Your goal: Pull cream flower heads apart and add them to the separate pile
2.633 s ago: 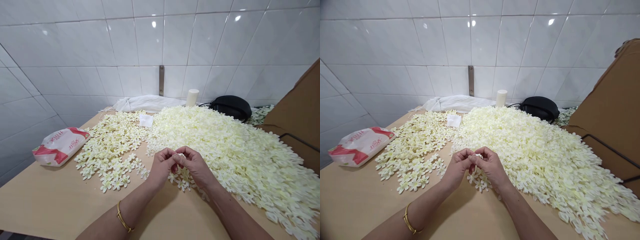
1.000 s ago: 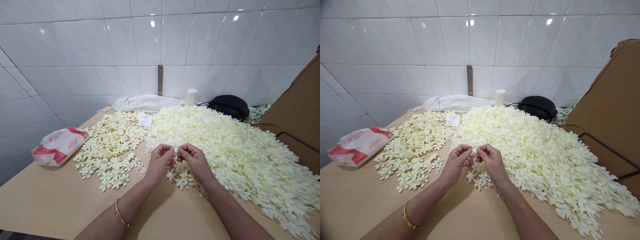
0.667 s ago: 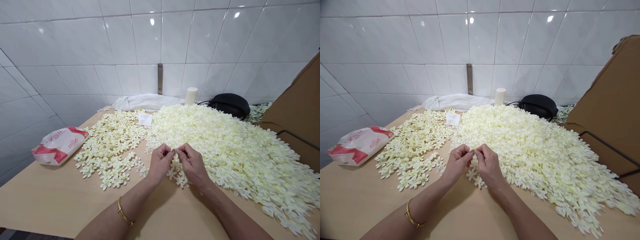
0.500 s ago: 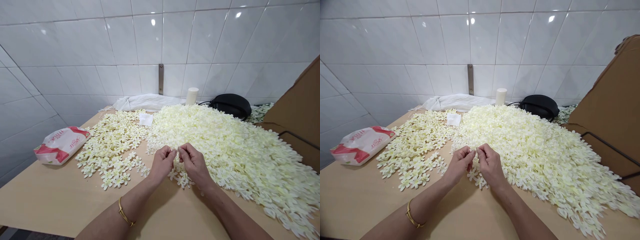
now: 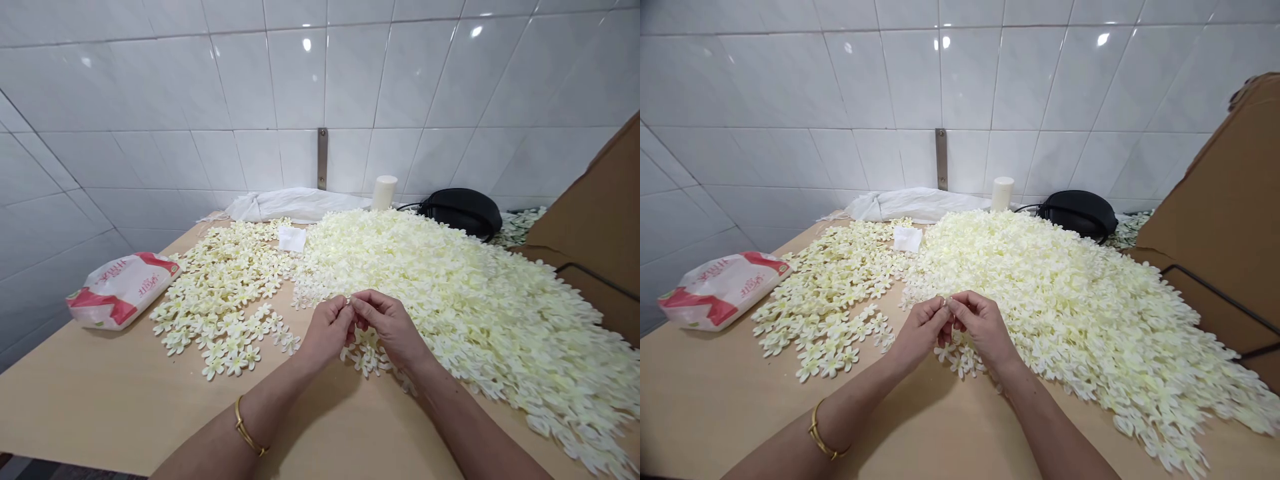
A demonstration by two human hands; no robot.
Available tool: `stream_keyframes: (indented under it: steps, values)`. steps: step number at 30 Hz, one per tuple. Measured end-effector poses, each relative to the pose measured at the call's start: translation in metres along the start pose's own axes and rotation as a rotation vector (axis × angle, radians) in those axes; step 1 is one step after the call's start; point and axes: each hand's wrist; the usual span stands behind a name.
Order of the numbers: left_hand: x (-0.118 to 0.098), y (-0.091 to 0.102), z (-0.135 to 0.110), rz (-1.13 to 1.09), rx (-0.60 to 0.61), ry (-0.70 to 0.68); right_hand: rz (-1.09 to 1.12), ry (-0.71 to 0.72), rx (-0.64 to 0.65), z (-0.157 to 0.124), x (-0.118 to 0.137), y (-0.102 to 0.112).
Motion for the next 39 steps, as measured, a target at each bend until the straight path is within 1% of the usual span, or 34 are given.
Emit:
stream_keyframes:
  steps: [6, 7, 9, 12, 14, 17, 19, 21, 24, 27, 31, 35, 39]
  values:
    - [-0.0043, 0.0014, -0.0006, -0.198, 0.07, 0.114, 0.051, -0.018, 0.038, 0.0014, -0.0023, 0.002]
    - [-0.0049, 0.0017, -0.0007, -0.21, 0.087, 0.124, 0.043, -0.016, 0.033, 0.0014, -0.0025, 0.0018]
    - [-0.006, 0.0019, -0.001, -0.207, 0.099, 0.132, -0.013, 0.009, -0.016, 0.0011, -0.0019, 0.0013]
    - [-0.0069, 0.0018, -0.0016, -0.162, 0.057, 0.108, -0.118, 0.076, -0.088, 0.0004, 0.0008, 0.001]
    - [-0.007, 0.0017, -0.0016, -0.122, 0.029, 0.082, -0.129, 0.076, -0.061, 0.0002, 0.0031, 0.0013]
    - [-0.0058, 0.0015, -0.0009, -0.073, 0.023, 0.051, -0.12, 0.051, -0.017, 0.0002, 0.0057, 0.0018]
    - [-0.0043, 0.0012, -0.0002, -0.051, 0.024, 0.048, -0.15, 0.056, -0.02, -0.0002, 0.0067, 0.0018]
    - [-0.0032, 0.0007, 0.0, -0.037, 0.022, 0.048, -0.228, 0.082, -0.04, -0.0013, 0.0072, 0.0013]
    - [-0.0036, 0.0004, -0.001, -0.04, -0.015, 0.044, -0.429, 0.191, -0.109, -0.0034, 0.0067, 0.0003]
    - [-0.0064, 0.0015, -0.0027, -0.058, -0.095, 0.035, -0.612, 0.331, -0.167, -0.0043, 0.0049, -0.0002]
    - [-0.0079, 0.0037, -0.0026, -0.066, -0.172, 0.032, -0.712, 0.412, -0.182, -0.0041, 0.0027, 0.0003]
    - [-0.0044, 0.0043, -0.0004, -0.107, -0.139, 0.046, -0.702, 0.4, -0.193, -0.0041, 0.0027, 0.0007]
    - [-0.0039, 0.0039, -0.0007, -0.113, -0.088, 0.018, -0.654, 0.364, -0.167, -0.0037, 0.0033, 0.0005]
Point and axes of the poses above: each hand's wrist, its own z-axis towards the middle knuckle, its own y-axis out of the back of the hand, x = y × z, and after that the axes turned 12 degrees about z, right-handed
